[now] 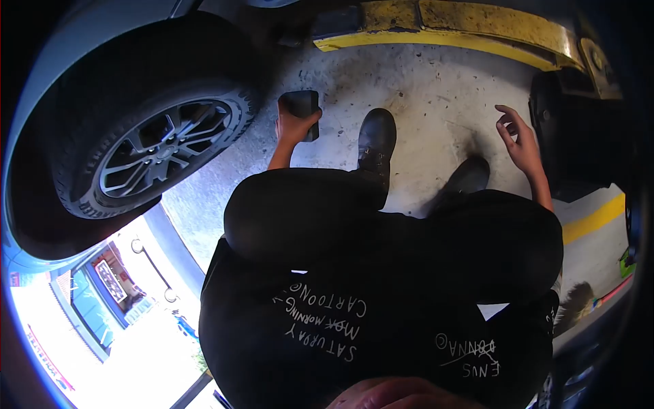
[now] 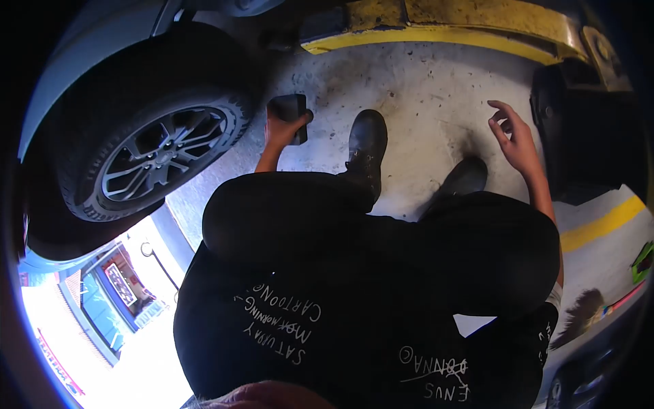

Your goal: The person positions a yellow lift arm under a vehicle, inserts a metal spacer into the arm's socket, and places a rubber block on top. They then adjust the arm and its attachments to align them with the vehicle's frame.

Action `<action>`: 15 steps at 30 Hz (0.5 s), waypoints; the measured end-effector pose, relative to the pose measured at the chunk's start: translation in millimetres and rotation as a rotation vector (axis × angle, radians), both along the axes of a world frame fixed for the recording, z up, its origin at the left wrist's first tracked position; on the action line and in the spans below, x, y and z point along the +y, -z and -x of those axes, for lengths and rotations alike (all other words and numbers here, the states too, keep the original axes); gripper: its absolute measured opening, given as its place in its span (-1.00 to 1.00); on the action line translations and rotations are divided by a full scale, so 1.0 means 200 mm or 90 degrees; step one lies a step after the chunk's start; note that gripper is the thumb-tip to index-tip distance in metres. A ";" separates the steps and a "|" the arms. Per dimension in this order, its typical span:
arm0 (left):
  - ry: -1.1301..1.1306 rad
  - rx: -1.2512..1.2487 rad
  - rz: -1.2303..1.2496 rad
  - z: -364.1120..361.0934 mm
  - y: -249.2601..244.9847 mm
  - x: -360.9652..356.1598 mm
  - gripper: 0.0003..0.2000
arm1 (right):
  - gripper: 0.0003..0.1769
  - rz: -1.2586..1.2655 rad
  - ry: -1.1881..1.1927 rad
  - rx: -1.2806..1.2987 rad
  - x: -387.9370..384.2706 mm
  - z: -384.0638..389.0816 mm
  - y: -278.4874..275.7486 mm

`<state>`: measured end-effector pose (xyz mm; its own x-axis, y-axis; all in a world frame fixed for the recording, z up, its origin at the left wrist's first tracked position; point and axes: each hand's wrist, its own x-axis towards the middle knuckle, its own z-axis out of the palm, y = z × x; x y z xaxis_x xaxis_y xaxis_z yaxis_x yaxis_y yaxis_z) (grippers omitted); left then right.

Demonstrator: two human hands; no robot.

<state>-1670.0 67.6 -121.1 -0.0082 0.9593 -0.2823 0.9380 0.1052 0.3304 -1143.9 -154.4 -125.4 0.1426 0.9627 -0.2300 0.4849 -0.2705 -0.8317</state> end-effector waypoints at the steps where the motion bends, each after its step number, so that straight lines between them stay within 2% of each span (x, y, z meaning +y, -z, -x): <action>1: -0.003 -0.017 -0.033 -0.04 -0.04 0.02 0.17 | -0.60 -0.009 0.044 0.034 -0.05 0.00 0.03; 5: -0.002 -0.096 -0.071 -0.16 -0.22 0.22 0.19 | -0.63 -0.004 0.163 0.131 -0.22 0.00 0.02; 8: -0.006 -0.216 -0.087 -0.25 -0.32 0.40 0.10 | -0.64 0.010 0.229 0.202 -0.32 -0.01 0.03; 12: 0.016 -0.190 -0.130 -0.36 -0.47 0.65 0.09 | -0.64 0.000 0.325 0.284 -0.41 0.01 0.07; 14: -0.012 -0.161 -0.064 -0.44 -0.60 0.71 0.15 | -0.64 0.021 0.344 0.294 -0.43 0.03 0.08; 15: -0.012 -0.157 -0.062 -0.41 -0.59 0.76 0.15 | -0.65 0.015 0.352 0.309 -0.43 0.04 0.09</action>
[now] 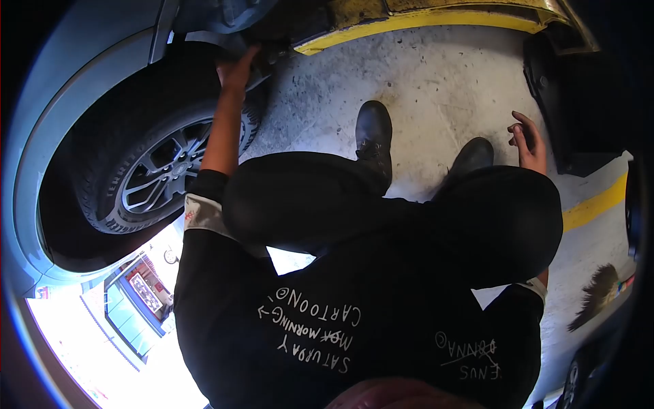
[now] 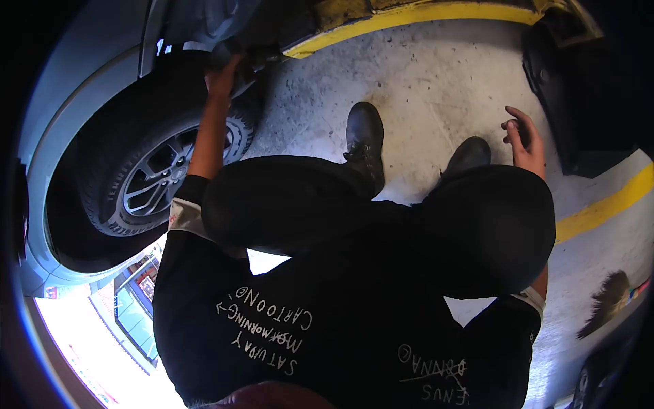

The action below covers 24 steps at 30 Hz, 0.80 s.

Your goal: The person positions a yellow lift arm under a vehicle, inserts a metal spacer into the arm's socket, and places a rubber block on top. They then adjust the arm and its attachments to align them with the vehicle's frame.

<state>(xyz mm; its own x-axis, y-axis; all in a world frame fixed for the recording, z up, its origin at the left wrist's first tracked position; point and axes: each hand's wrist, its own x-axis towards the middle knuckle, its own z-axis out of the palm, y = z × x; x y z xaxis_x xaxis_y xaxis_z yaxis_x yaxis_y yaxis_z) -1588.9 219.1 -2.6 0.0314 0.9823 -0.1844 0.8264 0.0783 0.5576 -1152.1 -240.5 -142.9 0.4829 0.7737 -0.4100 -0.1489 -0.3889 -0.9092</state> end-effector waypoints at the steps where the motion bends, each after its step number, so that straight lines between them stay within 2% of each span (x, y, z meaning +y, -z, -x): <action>1: 0.003 0.040 -0.030 0.03 0.02 0.07 0.18 | -0.65 -0.007 0.011 0.013 0.00 0.02 0.01; 6: -0.003 0.168 -0.063 -0.02 0.01 0.08 0.27 | -0.63 0.008 0.003 0.020 0.03 0.08 0.01; 9: -0.063 0.218 -0.074 -0.07 -0.02 0.07 0.29 | -0.63 0.018 -0.010 0.024 0.03 0.09 0.03; 13: -0.012 0.282 -0.117 -0.08 -0.01 0.20 0.34 | -0.66 0.029 -0.046 0.012 0.01 0.09 0.10; 15: -0.060 0.356 -0.102 -0.14 -0.02 0.22 0.32 | -0.66 0.033 -0.050 0.012 0.01 0.10 0.11; 17: -0.034 0.342 -0.117 -0.11 0.03 0.28 0.33 | -0.66 0.036 -0.047 0.011 0.00 0.10 0.12; 19: -0.077 0.271 -0.085 -0.07 0.07 0.36 0.34 | -0.65 0.051 -0.063 0.005 -0.01 0.10 0.13; 24: -0.032 0.197 -0.055 0.00 0.15 0.51 0.34 | -0.65 0.060 -0.040 0.010 -0.04 0.12 0.15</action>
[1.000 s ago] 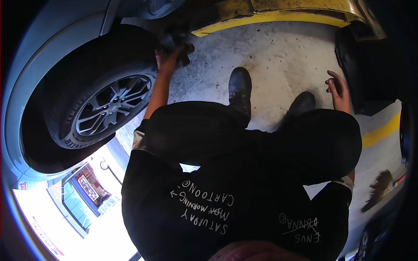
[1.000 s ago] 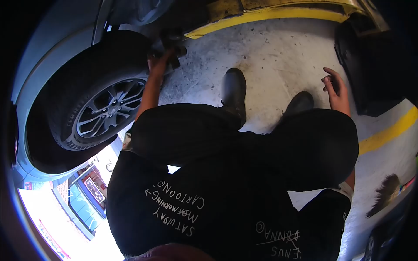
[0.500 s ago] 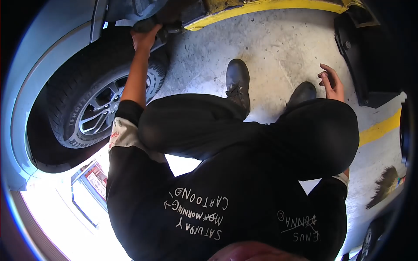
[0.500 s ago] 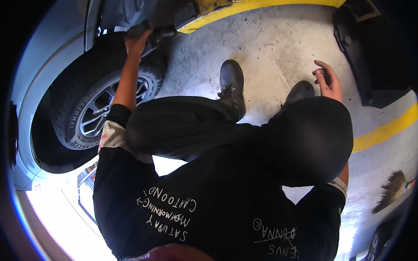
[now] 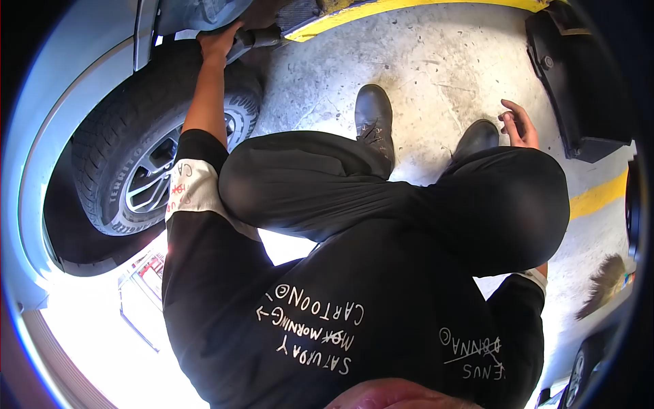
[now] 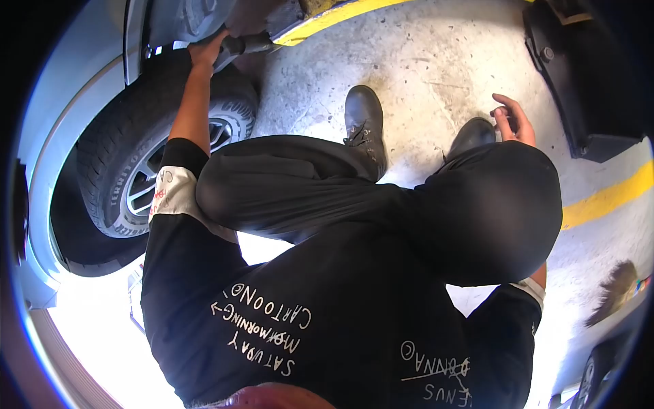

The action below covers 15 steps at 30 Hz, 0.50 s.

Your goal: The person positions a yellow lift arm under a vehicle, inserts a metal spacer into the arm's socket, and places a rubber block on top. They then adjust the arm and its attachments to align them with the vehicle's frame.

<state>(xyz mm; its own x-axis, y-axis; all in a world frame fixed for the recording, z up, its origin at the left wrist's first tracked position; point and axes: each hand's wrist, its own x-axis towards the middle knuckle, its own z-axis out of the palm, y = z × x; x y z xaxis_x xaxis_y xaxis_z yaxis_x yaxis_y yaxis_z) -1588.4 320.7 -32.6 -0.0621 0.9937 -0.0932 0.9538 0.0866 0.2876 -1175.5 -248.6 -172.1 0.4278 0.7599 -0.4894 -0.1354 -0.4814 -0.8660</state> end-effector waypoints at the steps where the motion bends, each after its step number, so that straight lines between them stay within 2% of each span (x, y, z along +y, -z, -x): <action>1: -0.005 -0.035 0.024 0.01 0.01 0.02 0.32 | -0.65 0.001 0.000 -0.009 0.00 0.00 0.01; 2: -0.004 -0.034 0.027 0.02 0.03 0.04 0.32 | -0.65 0.004 0.001 -0.008 0.00 0.01 0.01; 4: 0.015 -0.069 0.021 -0.01 0.02 0.03 0.04 | -0.65 0.001 0.010 0.001 0.01 0.00 0.00; 7: -0.022 -0.125 0.082 -0.02 -0.01 0.05 0.01 | -0.65 -0.002 0.016 -0.007 0.06 0.00 -0.03; 8: -0.024 -0.096 0.092 -0.01 -0.01 0.05 0.12 | -0.65 0.000 0.013 -0.005 0.07 0.00 -0.03; 9: -0.027 -0.094 0.094 -0.02 -0.01 0.05 0.12 | -0.65 -0.014 0.018 -0.007 0.09 0.00 -0.04; 11: -0.022 0.015 0.027 -0.02 0.01 0.03 0.28 | -0.65 -0.028 0.019 -0.006 0.12 0.00 -0.06; 12: -0.022 0.016 0.028 -0.03 0.01 0.02 0.28 | -0.65 -0.029 0.020 -0.010 0.14 0.00 -0.09; 14: -0.079 0.145 0.033 -0.07 0.01 -0.01 0.43 | -0.64 -0.021 0.025 -0.015 0.14 0.00 -0.12; 15: -0.076 0.145 0.035 -0.07 0.04 0.00 0.43 | -0.64 -0.019 0.027 -0.016 0.13 -0.01 -0.11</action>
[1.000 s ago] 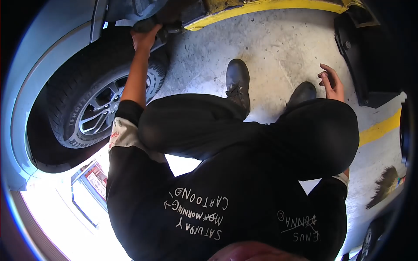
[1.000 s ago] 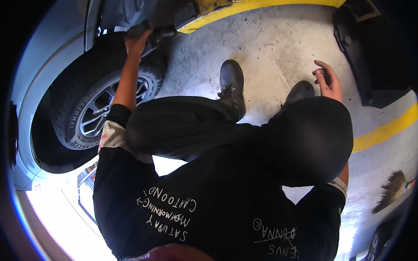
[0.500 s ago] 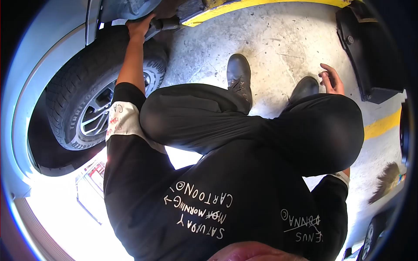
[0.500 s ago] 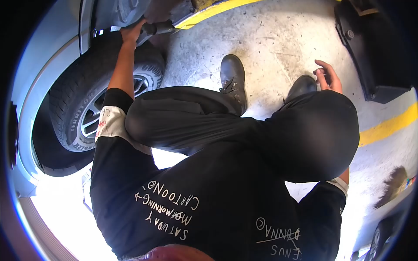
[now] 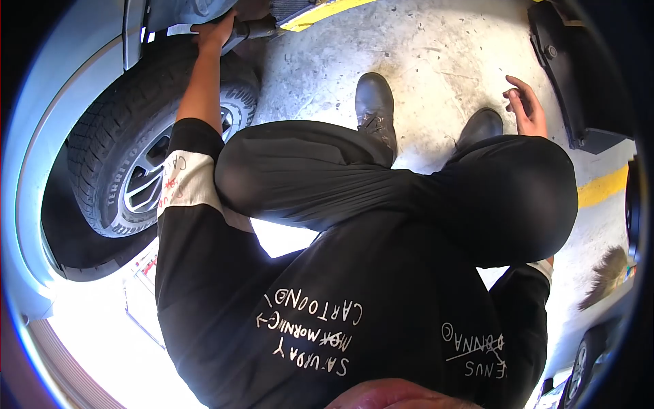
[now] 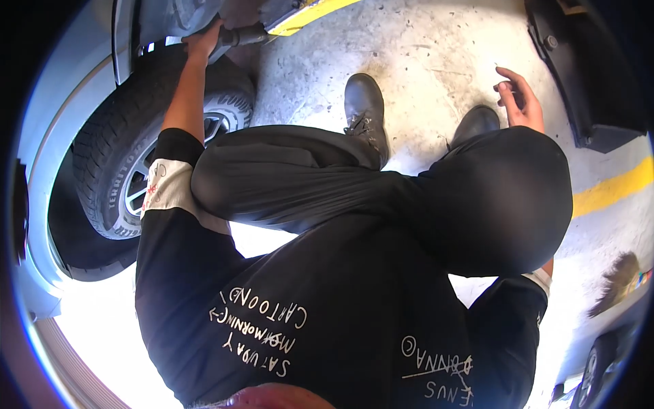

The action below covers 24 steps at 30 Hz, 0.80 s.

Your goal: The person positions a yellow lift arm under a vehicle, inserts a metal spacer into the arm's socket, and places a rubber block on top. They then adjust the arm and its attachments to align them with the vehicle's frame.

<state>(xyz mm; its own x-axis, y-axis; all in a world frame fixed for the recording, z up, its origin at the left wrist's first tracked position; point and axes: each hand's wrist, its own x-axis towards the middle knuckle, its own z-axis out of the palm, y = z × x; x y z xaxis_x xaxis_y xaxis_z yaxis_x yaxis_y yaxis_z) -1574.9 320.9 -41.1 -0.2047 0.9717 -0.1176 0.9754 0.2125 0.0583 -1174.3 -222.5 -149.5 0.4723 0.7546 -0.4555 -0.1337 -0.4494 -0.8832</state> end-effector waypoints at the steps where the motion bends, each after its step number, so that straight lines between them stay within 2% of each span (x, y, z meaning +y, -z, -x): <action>1: 0.061 0.086 -0.036 0.01 0.03 0.01 0.36 | -0.64 0.004 -0.005 0.000 -0.01 -0.01 0.01; 2: 0.122 0.171 -0.072 0.02 0.06 0.02 0.30 | -0.64 0.007 -0.011 -0.001 -0.03 -0.01 0.03; 3: 0.121 0.171 -0.070 0.02 0.07 0.03 0.30 | -0.64 0.009 -0.012 -0.001 -0.05 -0.02 0.05; 5: 0.432 0.410 -0.109 0.03 0.08 0.04 0.08 | -0.64 0.026 -0.033 0.001 -0.08 -0.04 0.08; 6: 0.429 0.411 -0.106 0.05 0.10 0.06 0.08 | -0.64 0.027 -0.036 0.003 -0.09 -0.04 0.08; 8: 0.459 0.227 -0.185 0.10 0.14 0.12 -0.15 | -0.63 0.047 -0.029 -0.007 -0.09 -0.04 0.08; 14: 0.370 0.262 -0.145 0.27 0.23 0.38 -0.27 | -0.64 0.023 -0.026 -0.033 -0.08 -0.05 0.06; 16: 0.336 0.229 -0.141 0.21 0.19 0.26 -0.34 | -0.65 0.011 -0.058 -0.073 -0.03 -0.08 0.03; 18: 0.421 0.075 -0.223 0.22 0.16 0.22 -0.41 | -0.66 -0.006 -0.090 -0.111 0.08 -0.12 -0.01; 20: 0.414 0.064 -0.246 0.21 0.15 0.18 -0.41 | -0.66 -0.132 -0.198 -0.529 0.25 -0.21 -0.04; 22: 0.405 0.041 -0.279 0.20 0.16 0.12 -0.39 | -0.56 -0.167 -0.266 -0.786 0.48 -0.35 -0.06; 24: 0.398 0.014 -0.314 0.18 0.16 0.09 -0.37 | -0.44 -0.208 -0.225 -0.955 0.73 -0.37 -0.03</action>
